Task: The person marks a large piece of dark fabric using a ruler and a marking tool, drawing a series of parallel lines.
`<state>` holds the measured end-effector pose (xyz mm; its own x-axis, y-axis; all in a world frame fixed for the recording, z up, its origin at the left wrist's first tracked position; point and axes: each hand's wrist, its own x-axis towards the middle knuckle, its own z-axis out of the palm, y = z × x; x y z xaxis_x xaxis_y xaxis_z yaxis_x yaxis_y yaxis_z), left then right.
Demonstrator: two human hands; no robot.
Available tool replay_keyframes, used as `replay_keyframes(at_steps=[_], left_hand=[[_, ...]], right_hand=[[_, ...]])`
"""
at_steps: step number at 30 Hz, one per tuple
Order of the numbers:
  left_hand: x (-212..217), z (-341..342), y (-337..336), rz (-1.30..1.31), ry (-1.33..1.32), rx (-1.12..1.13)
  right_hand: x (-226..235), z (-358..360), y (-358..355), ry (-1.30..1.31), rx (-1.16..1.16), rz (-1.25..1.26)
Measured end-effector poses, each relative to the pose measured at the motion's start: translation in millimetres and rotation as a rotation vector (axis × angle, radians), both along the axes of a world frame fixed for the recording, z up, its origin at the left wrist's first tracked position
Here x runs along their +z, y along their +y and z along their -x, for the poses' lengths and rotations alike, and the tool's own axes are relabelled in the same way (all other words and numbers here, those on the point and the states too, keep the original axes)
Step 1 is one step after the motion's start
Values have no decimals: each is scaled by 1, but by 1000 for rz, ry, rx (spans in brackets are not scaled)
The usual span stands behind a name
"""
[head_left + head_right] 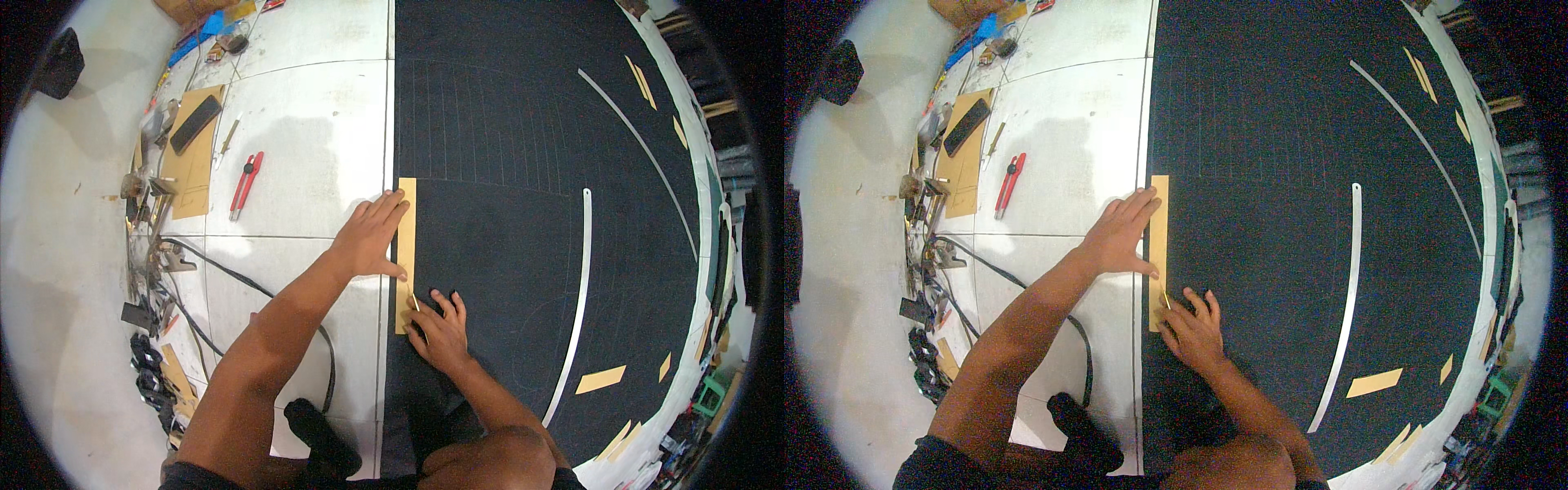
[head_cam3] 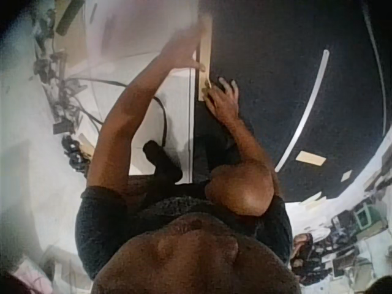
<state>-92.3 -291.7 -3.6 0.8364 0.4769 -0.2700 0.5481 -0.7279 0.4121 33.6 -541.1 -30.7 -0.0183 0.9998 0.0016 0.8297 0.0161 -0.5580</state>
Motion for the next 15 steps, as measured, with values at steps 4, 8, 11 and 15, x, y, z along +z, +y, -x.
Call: replay_keyframes(at_steps=[4,8,11,15], left_hand=[[-1,0,1,6,-11,-1],[-7,1,1,-8,-29,-12],[-6,0,-1,-27,-8,-1],[3,-6,-1,-41,27,24]], right_hand=[[-3,0,-3,4,2,-18],[-5,0,-3,12,-9,-35],[-6,-1,-2,3,5,-26],[-3,0,-1,3,10,-21]])
